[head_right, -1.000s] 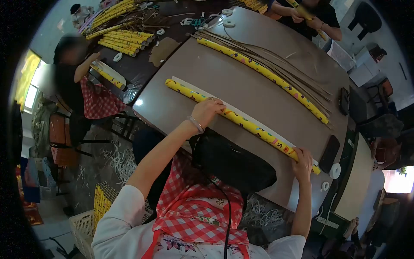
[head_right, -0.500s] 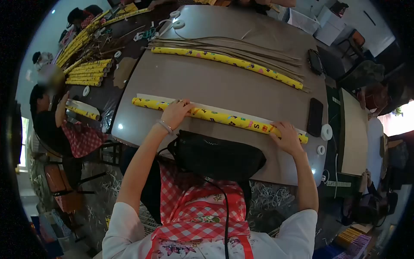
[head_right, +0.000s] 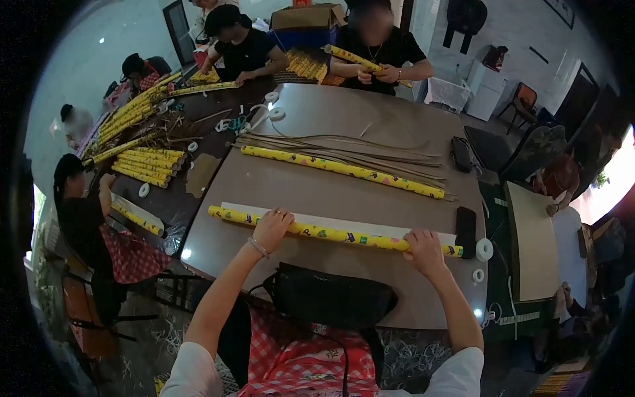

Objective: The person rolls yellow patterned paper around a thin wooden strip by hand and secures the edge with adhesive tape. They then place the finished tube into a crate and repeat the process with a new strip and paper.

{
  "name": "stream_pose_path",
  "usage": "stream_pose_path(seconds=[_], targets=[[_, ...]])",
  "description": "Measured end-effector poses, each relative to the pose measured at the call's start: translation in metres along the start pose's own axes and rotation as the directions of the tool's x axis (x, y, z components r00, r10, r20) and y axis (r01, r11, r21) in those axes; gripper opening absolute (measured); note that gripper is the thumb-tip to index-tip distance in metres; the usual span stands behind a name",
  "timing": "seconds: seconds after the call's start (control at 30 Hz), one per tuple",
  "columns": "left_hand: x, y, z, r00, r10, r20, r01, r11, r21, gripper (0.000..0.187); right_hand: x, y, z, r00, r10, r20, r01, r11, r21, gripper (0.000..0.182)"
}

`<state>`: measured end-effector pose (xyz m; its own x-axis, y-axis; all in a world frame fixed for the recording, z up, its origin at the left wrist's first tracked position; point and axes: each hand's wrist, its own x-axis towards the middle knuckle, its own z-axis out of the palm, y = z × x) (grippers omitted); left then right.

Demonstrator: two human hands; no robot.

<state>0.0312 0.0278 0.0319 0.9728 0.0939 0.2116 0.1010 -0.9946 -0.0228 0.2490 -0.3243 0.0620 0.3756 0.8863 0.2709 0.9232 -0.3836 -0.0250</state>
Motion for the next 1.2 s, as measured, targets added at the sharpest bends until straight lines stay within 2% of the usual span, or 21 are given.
stream_pose_path(seconds=[0.07,0.13,0.17,0.2,0.23,0.27,0.3,0.4,0.5,0.57,0.63,0.7,0.77,0.8,0.83,0.9,1.07,1.13,1.2], targets=[[-0.002,0.0,0.001,1.0,-0.009,-0.007,0.01,1.0,0.017,0.025,-0.004,0.001,0.011,0.999,-0.009,0.037,0.008,1.0,0.03,0.038],[-0.006,0.002,0.015,0.991,-0.011,0.132,0.018,0.998,-0.056,0.025,-0.008,0.006,0.021,0.997,-0.027,0.074,0.023,0.998,0.052,0.037],[-0.009,0.0,0.022,0.993,-0.022,0.119,0.036,0.992,-0.117,0.046,-0.012,0.006,0.026,0.991,0.005,0.133,-0.014,0.997,0.073,0.037],[-0.012,-0.005,0.029,0.992,-0.025,0.122,0.04,0.992,-0.12,0.046,-0.017,0.007,0.031,0.98,0.036,0.194,-0.055,0.994,0.094,0.037],[-0.012,-0.007,0.025,0.987,-0.015,0.158,0.047,0.978,-0.202,0.046,-0.018,0.007,0.03,0.979,0.035,0.202,-0.056,0.994,0.097,0.037],[-0.014,-0.006,0.019,0.981,-0.001,0.192,0.057,0.957,-0.284,0.046,-0.019,0.007,0.028,0.952,0.06,0.299,-0.095,0.99,0.104,0.039],[-0.016,-0.006,0.015,0.982,-0.003,0.191,0.058,0.957,-0.285,0.046,-0.018,0.007,0.025,0.918,0.082,0.387,-0.133,0.986,0.105,0.04],[-0.02,-0.004,0.008,0.988,0.025,0.15,0.032,0.931,-0.363,0.041,-0.015,0.006,0.022,0.901,0.095,0.423,-0.169,0.976,0.14,0.041],[-0.026,0.0,0.008,0.991,-0.025,0.134,0.075,0.919,-0.386,0.041,-0.012,-0.001,0.011,0.892,0.102,0.441,-0.185,0.971,0.15,0.042],[-0.03,0.003,0.007,0.995,-0.063,0.079,0.09,0.911,-0.401,0.04,-0.014,0.001,0.014,0.89,0.101,0.445,-0.187,0.97,0.154,0.042],[-0.032,0.003,0.006,0.99,-0.085,0.109,0.123,0.906,-0.406,0.04,-0.016,-0.001,0.015,0.884,0.106,0.456,-0.201,0.966,0.164,0.042],[-0.036,0.005,0.006,0.983,-0.082,0.167,0.146,0.896,-0.418,0.039,-0.018,-0.006,0.013,0.889,0.176,0.422,-0.25,0.96,0.126,0.04],[-0.036,0.007,0.004,0.986,-0.088,0.143,0.142,0.891,-0.431,0.036,-0.032,-0.002,0.022,0.951,0.116,0.288,-0.161,0.977,0.137,0.039],[-0.035,0.011,-0.001,0.982,-0.09,0.167,0.154,0.892,-0.425,0.036,-0.034,-0.004,0.02,0.935,0.162,0.317,-0.207,0.972,0.114,0.037],[-0.038,0.014,-0.002,0.978,-0.045,0.202,0.132,0.888,-0.44,0.036,-0.036,-0.009,0.019,0.914,0.209,0.347,-0.254,0.963,0.089,0.036],[-0.039,0.013,0.0,0.987,-0.061,0.148,0.119,0.9,-0.42,0.039,-0.046,-0.013,0.02,0.963,0.173,0.205,-0.194,0.977,0.085,0.035],[-0.045,0.005,0.014,0.992,0.028,0.122,0.03,0.894,-0.447,0.045,-0.056,-0.029,0.017,0.954,0.211,0.213,-0.229,0.971,0.063,0.036],[-0.044,0.006,0.01,0.996,0.056,0.074,-0.014,0.877,-0.481,0.034,-0.057,-0.032,0.015,0.956,0.219,0.197,-0.235,0.97,0.063,0.035],[-0.042,0.01,0.003,0.995,0.053,0.082,-0.009,0.886,-0.464,0.034,-0.061,-0.033,0.015,0.953,0.227,0.202,-0.242,0.969,0.05,0.035]])
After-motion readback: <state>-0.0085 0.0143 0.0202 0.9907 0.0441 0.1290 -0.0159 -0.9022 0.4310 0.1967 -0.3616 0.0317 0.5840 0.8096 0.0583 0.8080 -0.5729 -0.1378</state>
